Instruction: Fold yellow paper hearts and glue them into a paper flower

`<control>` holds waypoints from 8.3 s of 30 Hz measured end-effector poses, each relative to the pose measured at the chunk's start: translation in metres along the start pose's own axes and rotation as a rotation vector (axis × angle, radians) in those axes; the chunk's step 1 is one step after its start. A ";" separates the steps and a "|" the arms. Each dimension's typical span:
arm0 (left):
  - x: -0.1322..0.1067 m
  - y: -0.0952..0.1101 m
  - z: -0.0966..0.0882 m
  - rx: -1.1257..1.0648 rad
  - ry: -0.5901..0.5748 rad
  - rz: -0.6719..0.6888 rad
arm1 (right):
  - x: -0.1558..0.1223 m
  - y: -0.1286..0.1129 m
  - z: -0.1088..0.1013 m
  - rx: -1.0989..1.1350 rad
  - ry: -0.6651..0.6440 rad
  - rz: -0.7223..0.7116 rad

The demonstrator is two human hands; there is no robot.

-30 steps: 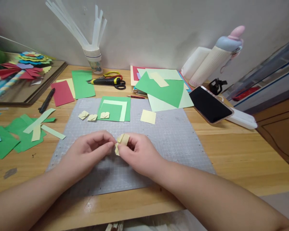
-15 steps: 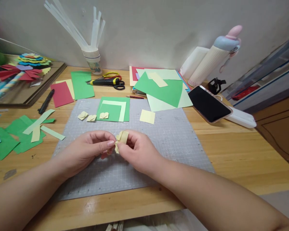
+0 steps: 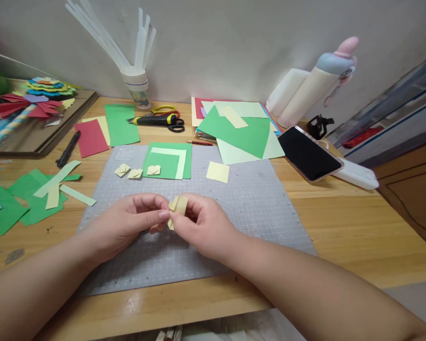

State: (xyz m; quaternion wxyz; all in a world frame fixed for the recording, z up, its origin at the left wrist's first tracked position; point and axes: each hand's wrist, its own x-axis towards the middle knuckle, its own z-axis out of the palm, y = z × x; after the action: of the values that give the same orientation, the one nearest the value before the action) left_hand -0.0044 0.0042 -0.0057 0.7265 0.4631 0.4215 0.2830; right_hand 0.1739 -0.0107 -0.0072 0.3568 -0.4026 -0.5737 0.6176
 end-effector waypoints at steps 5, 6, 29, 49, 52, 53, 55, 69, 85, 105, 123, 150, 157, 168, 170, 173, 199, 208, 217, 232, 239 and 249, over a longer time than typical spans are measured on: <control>-0.002 0.001 0.002 -0.006 -0.065 0.049 | 0.003 -0.005 -0.001 0.113 0.000 0.140; -0.003 0.002 0.003 0.016 -0.068 0.060 | 0.004 -0.006 -0.001 0.135 -0.009 0.157; -0.008 0.005 0.005 0.174 -0.101 0.085 | 0.003 -0.005 0.000 0.259 -0.096 0.172; -0.006 0.003 0.012 0.140 0.028 0.137 | 0.001 -0.008 -0.001 0.048 -0.071 0.104; -0.007 0.003 0.012 0.144 0.048 0.142 | 0.002 -0.008 0.000 0.028 -0.041 0.085; -0.007 0.004 0.012 0.147 0.053 0.140 | 0.002 -0.008 0.000 0.027 -0.047 0.084; -0.007 0.005 0.012 0.150 0.055 0.136 | 0.002 -0.007 0.000 0.021 -0.061 0.089; -0.005 0.005 0.011 0.130 0.086 0.123 | 0.004 -0.008 0.000 0.056 -0.011 0.124; 0.000 0.005 -0.004 -0.133 -0.061 -0.068 | 0.003 -0.008 -0.002 0.110 -0.017 0.156; 0.000 0.003 -0.004 -0.091 -0.112 -0.043 | 0.001 -0.007 0.001 0.057 -0.028 0.070; 0.000 0.002 -0.003 -0.014 -0.109 -0.028 | 0.002 -0.005 0.000 0.022 -0.035 0.089; -0.002 0.004 0.004 0.020 -0.046 0.014 | 0.000 -0.006 0.000 0.029 -0.011 0.103; -0.006 0.007 0.010 0.228 0.114 0.181 | 0.003 -0.008 0.000 0.100 -0.002 0.154; -0.010 0.004 0.008 0.513 0.153 0.389 | 0.003 -0.007 0.001 0.177 -0.021 0.185; -0.009 0.004 0.008 0.535 0.163 0.409 | 0.003 -0.006 0.000 0.171 -0.014 0.182; -0.009 0.004 0.008 0.567 0.179 0.431 | 0.003 -0.004 0.000 0.174 -0.003 0.166; -0.010 0.004 0.007 0.667 0.173 0.483 | 0.004 -0.004 0.000 0.238 -0.003 0.202; -0.010 0.003 0.007 0.672 0.148 0.522 | 0.005 -0.003 0.001 0.257 -0.016 0.192; -0.011 0.005 0.008 0.585 0.121 0.417 | 0.004 -0.004 0.001 0.228 -0.042 0.154; -0.003 0.005 0.008 0.201 0.083 0.154 | 0.001 -0.003 0.001 0.044 -0.043 0.044; -0.005 0.004 0.008 0.254 0.080 0.135 | -0.001 0.001 0.000 -0.072 -0.032 0.027; -0.005 0.007 0.007 0.175 0.076 0.098 | 0.001 -0.005 0.001 0.031 0.007 0.102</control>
State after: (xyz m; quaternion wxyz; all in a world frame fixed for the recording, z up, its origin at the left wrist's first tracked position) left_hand -0.0006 0.0002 0.0037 0.6520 0.5340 0.4485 0.2976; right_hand 0.1726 -0.0094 -0.0027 0.3330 -0.4278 -0.5418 0.6423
